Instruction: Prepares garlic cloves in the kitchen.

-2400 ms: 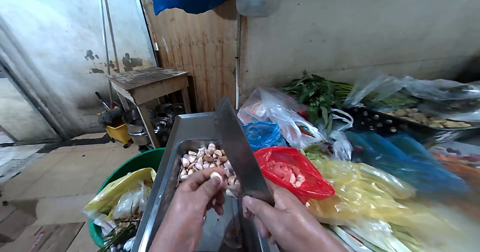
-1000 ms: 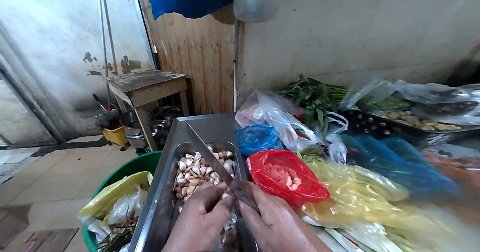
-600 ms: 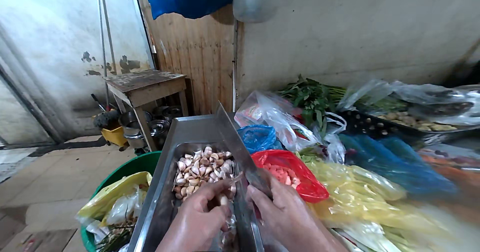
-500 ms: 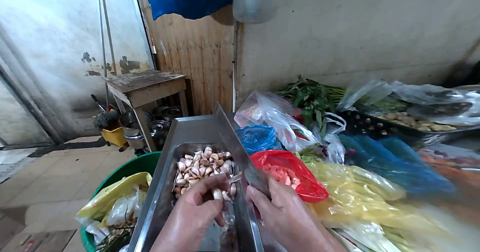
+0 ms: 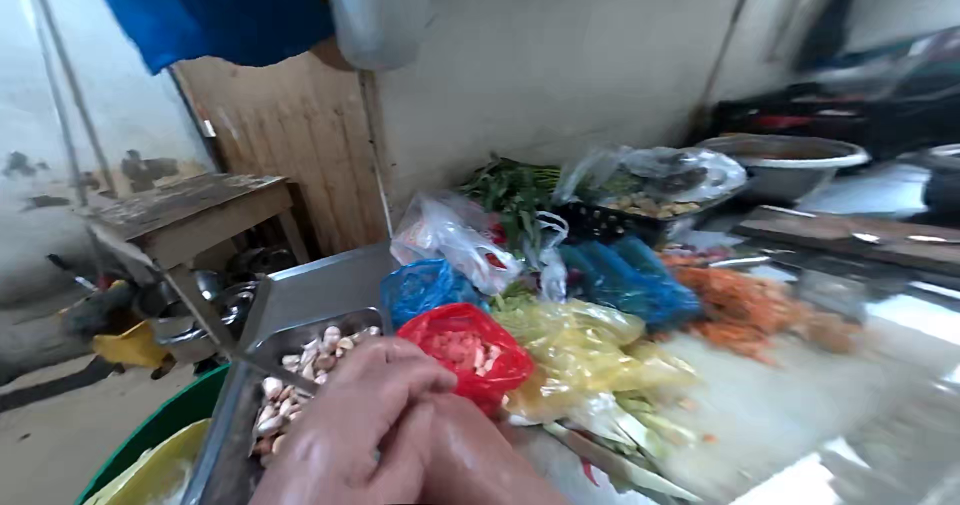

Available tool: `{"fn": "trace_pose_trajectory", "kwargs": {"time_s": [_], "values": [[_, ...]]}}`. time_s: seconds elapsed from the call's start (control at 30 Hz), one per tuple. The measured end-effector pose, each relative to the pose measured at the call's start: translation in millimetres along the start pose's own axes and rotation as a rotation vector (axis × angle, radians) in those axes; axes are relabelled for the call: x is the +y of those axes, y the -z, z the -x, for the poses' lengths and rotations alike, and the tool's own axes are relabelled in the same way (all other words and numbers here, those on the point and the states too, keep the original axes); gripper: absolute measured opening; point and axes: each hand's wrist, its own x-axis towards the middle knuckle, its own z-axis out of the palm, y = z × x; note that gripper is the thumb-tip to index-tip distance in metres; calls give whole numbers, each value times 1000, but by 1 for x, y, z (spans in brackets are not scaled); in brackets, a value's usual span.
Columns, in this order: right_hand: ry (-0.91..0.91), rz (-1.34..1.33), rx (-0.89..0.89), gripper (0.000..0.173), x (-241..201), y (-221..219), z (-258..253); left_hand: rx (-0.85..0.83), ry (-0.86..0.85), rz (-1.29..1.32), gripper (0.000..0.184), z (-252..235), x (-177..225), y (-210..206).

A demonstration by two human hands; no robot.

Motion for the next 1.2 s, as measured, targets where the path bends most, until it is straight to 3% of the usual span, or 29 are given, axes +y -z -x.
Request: {"fn": "trace_pose_trajectory", "kwargs": {"time_s": [0.1,0.23,0.3,0.37,0.43,0.57,0.63,0.7,0.77,0.87,0.97,1.03,1.2], "values": [[-30,6,-82,28,-1,1,-6,49,56,-159,21,-28,-15,-13],[-24,16,-80,26,-1,-9,-11,-368,341,-260,21,-73,-4,-19],[-16,36,-96,26,-1,-14,-14,-519,387,-334,23,-93,-7,-27],[-54,31,-179,30,-5,-10,-16,-556,358,-396,25,-104,-19,-35],[-101,29,-237,35,-7,-7,-21,-501,337,-434,28,-107,-23,-31],[-124,16,-183,39,-1,-4,-22,-74,335,-362,17,-76,12,4],[-123,9,-123,36,0,-4,-19,3,267,-295,10,-45,24,29],[-116,14,-56,32,2,-7,-18,-107,186,-198,8,-11,18,52],[-105,31,29,34,5,-15,-18,-328,194,-218,21,16,-6,66],[-154,37,40,34,1,-15,-18,-536,442,-436,26,30,-43,62],[-112,41,88,35,3,-18,-16,-590,628,-643,31,43,-86,44],[-80,34,110,37,3,-19,-16,-656,744,-676,33,48,-91,33],[43,104,273,39,10,-30,-15,-948,674,-954,26,49,-93,5]]}}
